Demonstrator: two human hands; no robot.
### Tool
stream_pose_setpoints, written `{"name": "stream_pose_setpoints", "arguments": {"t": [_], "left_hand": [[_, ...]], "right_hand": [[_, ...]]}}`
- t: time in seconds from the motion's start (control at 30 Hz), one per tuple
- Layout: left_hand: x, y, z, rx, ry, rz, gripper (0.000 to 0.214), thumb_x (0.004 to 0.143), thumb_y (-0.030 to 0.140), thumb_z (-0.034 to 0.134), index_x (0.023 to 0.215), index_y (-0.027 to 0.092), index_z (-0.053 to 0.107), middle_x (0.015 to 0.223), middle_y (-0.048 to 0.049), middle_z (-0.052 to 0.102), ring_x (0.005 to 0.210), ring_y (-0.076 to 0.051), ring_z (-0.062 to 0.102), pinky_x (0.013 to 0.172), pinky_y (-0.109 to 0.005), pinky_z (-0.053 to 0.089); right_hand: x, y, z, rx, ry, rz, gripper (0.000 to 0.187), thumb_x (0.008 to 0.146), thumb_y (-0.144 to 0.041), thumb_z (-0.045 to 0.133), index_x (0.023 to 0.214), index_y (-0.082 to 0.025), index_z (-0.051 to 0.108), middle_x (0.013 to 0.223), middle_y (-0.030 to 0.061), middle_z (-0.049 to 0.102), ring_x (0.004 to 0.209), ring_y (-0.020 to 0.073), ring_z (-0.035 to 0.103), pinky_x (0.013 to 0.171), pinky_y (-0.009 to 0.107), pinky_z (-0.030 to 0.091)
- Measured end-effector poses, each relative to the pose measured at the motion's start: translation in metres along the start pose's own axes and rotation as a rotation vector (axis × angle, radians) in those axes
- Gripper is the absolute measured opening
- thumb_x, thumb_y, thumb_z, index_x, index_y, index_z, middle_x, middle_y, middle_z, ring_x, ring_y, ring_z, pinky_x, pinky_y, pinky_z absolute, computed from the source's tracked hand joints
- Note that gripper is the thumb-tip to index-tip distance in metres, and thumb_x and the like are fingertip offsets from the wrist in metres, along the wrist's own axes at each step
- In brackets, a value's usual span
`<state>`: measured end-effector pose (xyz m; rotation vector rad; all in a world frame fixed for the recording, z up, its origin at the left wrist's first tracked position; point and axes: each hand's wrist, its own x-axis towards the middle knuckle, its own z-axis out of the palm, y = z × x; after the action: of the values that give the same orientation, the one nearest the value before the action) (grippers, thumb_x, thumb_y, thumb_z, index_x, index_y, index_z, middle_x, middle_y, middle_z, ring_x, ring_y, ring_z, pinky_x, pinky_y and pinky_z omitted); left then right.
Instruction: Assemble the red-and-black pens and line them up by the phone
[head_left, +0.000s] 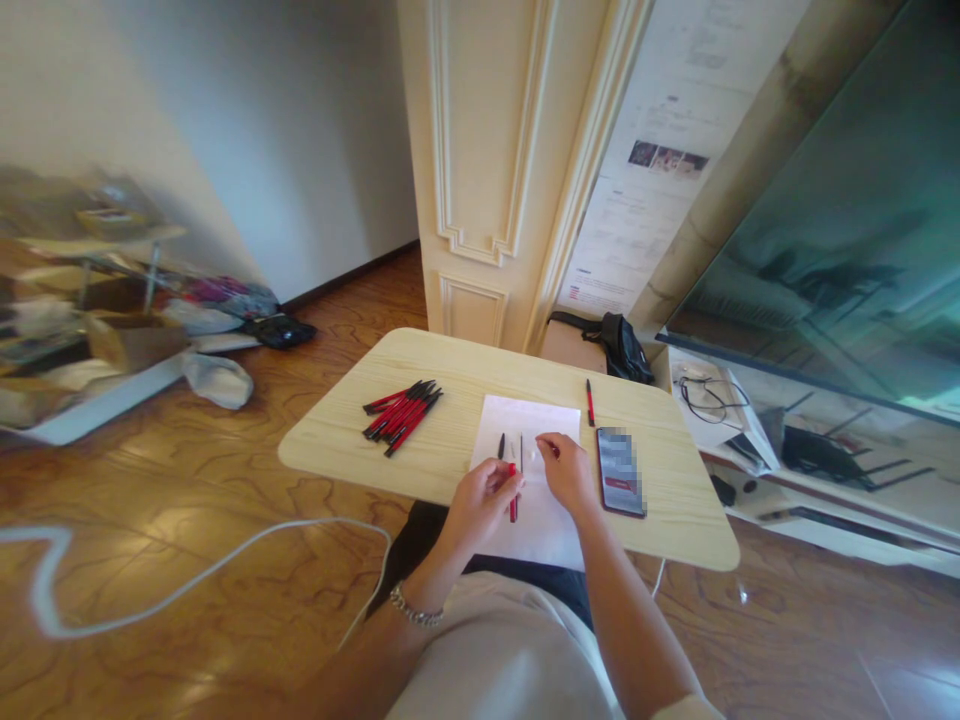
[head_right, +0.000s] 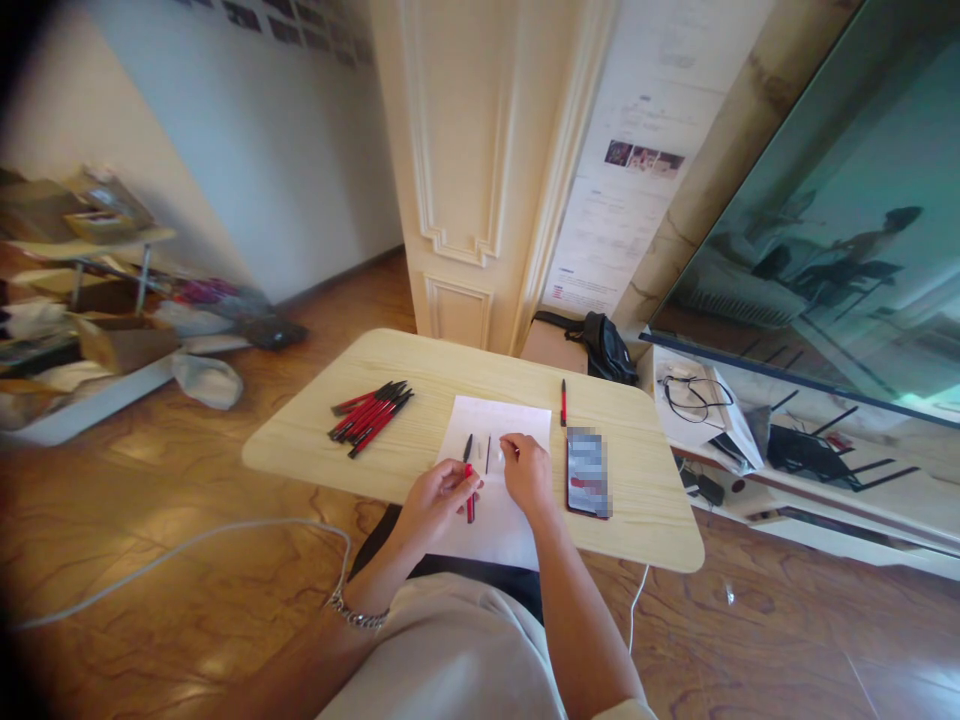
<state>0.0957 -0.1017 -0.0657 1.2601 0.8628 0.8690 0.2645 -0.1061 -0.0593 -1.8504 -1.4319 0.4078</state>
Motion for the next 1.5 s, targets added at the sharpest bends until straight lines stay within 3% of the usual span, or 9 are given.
{"name": "stream_pose_setpoints", "arguments": {"t": [0.1,0.23,0.37,0.5,0.63,0.77,0.97,1.3,1.5], "left_hand": [[0.002,0.003,0.0,0.046,0.068,0.036,0.024,0.07,0.039,0.069,0.08,0.018,0.065,0.082,-0.0076,0.069,0.08,-0.023,0.065,0.062,-0.026,0.048],[0.003,0.007,0.0,0.082,0.12,0.071,0.021,0.067,0.035,0.071,0.08,0.018,0.069,0.081,-0.0062,0.07,0.078,-0.022,0.064,0.062,-0.025,0.046],[0.004,0.007,0.002,0.011,0.083,0.042,0.025,0.07,0.039,0.069,0.081,0.016,0.071,0.073,-0.0049,0.069,0.065,-0.018,0.061,0.057,-0.025,0.045],[0.007,0.004,0.004,-0.083,0.052,0.002,0.037,0.069,0.039,0.07,0.098,0.015,0.068,0.076,-0.0047,0.069,0.064,-0.017,0.06,0.057,-0.025,0.046],[0.007,-0.001,0.002,-0.026,0.038,0.043,0.037,0.07,0.036,0.071,0.1,0.016,0.067,0.078,-0.0055,0.068,0.066,-0.017,0.061,0.056,-0.025,0.047],[0.003,-0.003,-0.003,0.163,0.027,0.087,0.025,0.072,0.035,0.069,0.09,0.018,0.069,0.081,-0.0065,0.069,0.072,-0.019,0.064,0.065,-0.027,0.049],[-0.002,-0.004,-0.007,0.365,0.038,0.185,0.015,0.076,0.029,0.064,0.088,0.02,0.068,0.083,-0.0038,0.069,0.075,-0.017,0.064,0.072,-0.027,0.05],[-0.002,-0.013,-0.018,0.686,0.029,0.277,0.007,0.079,0.023,0.06,0.084,0.021,0.065,0.081,-0.0026,0.065,0.073,-0.016,0.061,0.07,-0.027,0.046],[-0.002,-0.014,-0.021,0.814,0.023,0.349,0.004,0.078,0.018,0.061,0.08,0.02,0.064,0.08,-0.0036,0.064,0.079,-0.018,0.059,0.074,-0.03,0.044]], "right_hand": [[-0.011,-0.008,-0.007,0.195,-0.067,-0.021,0.02,0.084,-0.027,0.051,0.092,-0.018,0.067,0.092,0.0064,0.068,0.081,0.017,0.061,0.074,0.028,0.045],[-0.03,-0.015,-0.011,0.371,-0.211,-0.015,0.017,0.076,-0.032,0.062,0.087,-0.019,0.064,0.083,0.0032,0.068,0.076,0.0155,0.061,0.065,0.026,0.046],[-0.042,-0.019,-0.01,0.486,-0.265,0.013,0.017,0.074,-0.032,0.065,0.084,-0.019,0.061,0.081,0.0024,0.067,0.074,0.0154,0.062,0.063,0.025,0.047],[-0.037,-0.016,-0.012,0.525,-0.269,0.037,0.017,0.074,-0.034,0.064,0.081,-0.018,0.059,0.076,0.0024,0.066,0.069,0.0154,0.061,0.061,0.026,0.046],[-0.018,0.0,-0.016,0.422,-0.144,0.068,0.017,0.074,-0.032,0.063,0.083,-0.017,0.06,0.075,0.0037,0.066,0.069,0.016,0.061,0.063,0.027,0.046],[0.001,0.015,-0.016,0.097,-0.04,0.149,0.014,0.074,-0.029,0.061,0.083,-0.018,0.064,0.077,0.0046,0.067,0.072,0.017,0.062,0.067,0.028,0.043],[0.009,0.017,-0.005,-0.209,-0.061,0.181,0.013,0.078,-0.026,0.059,0.084,-0.018,0.067,0.079,0.0059,0.068,0.077,0.0174,0.061,0.068,0.026,0.038],[0.006,0.017,-0.004,-0.274,-0.032,0.114,0.016,0.082,-0.029,0.053,0.076,-0.018,0.064,0.076,0.0051,0.066,0.071,0.0164,0.057,0.063,0.026,0.035],[-0.023,0.013,-0.013,-0.209,0.091,0.055,0.016,0.084,-0.027,0.047,0.084,-0.02,0.06,0.084,0.0046,0.064,0.076,0.0168,0.057,0.067,0.026,0.037]]}}
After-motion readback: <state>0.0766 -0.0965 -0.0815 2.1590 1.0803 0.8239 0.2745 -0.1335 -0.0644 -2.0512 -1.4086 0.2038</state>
